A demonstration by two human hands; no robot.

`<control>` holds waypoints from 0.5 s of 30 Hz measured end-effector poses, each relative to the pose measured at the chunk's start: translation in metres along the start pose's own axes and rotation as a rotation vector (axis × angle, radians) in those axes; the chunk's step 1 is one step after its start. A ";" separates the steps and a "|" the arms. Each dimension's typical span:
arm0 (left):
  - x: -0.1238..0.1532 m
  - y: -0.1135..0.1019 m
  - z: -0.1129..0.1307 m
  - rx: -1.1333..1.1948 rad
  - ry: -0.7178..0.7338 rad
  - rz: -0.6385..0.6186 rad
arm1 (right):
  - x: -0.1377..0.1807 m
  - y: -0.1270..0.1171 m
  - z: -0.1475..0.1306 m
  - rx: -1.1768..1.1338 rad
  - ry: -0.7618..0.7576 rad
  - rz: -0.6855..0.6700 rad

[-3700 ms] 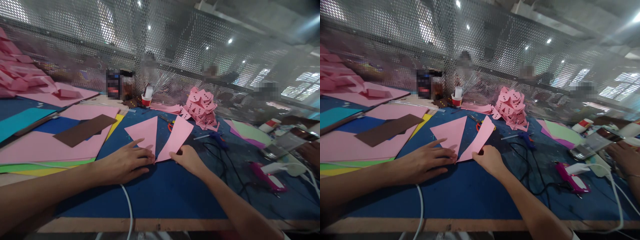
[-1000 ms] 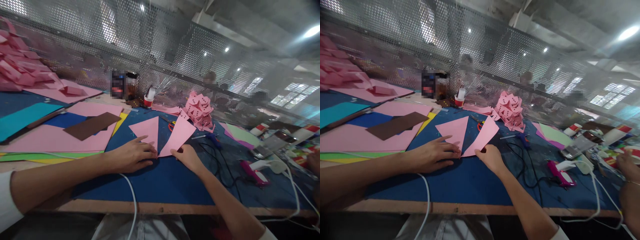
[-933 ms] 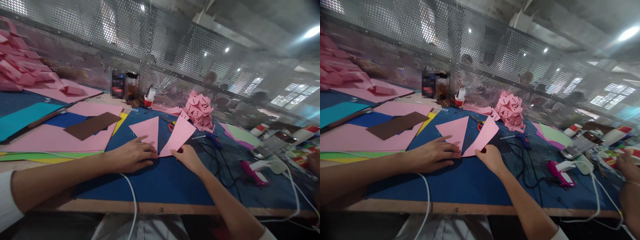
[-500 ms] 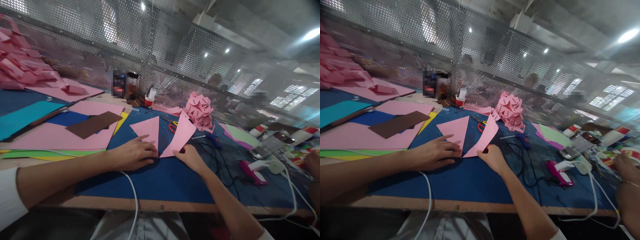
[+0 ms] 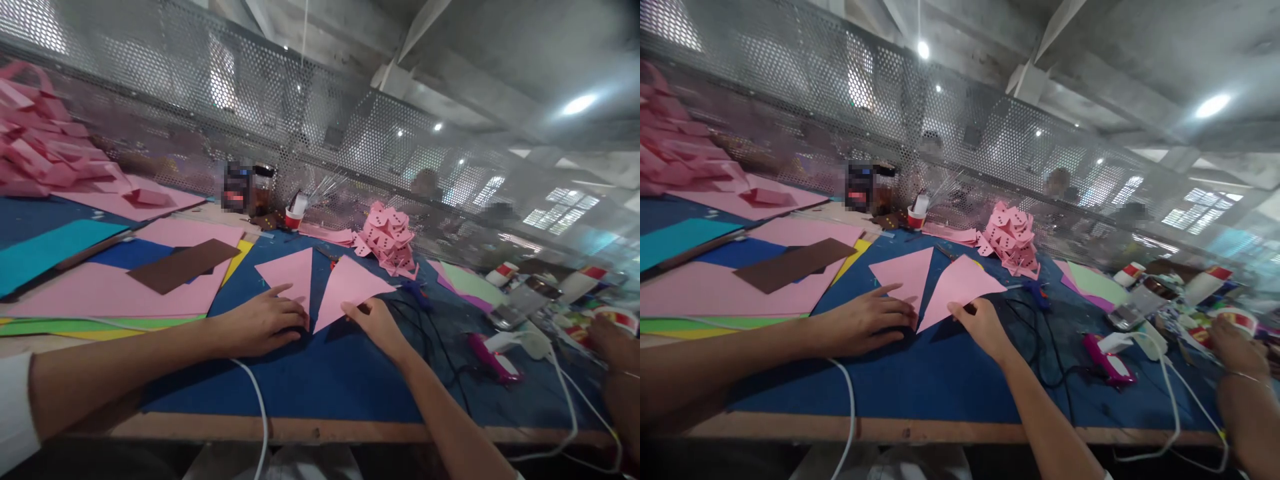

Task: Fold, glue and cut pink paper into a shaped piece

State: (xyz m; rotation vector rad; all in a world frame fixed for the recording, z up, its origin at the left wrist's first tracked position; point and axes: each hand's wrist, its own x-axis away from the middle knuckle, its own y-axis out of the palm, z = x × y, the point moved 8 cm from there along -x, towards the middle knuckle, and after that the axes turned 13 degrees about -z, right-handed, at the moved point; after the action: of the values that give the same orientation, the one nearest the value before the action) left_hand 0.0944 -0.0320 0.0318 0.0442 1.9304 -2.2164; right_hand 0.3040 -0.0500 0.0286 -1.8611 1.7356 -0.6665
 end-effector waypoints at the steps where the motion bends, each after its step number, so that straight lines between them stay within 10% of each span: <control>1: 0.000 0.000 -0.002 0.023 -0.016 0.004 | 0.000 0.000 -0.001 -0.010 -0.015 0.001; 15: 0.000 0.004 -0.017 0.132 -0.088 0.030 | 0.011 -0.007 -0.019 -0.149 -0.155 0.107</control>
State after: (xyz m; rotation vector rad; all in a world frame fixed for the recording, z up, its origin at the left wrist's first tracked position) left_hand 0.0930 -0.0158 0.0258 -0.0044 1.7262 -2.2826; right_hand 0.2972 -0.0617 0.0478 -1.8487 1.8098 -0.3506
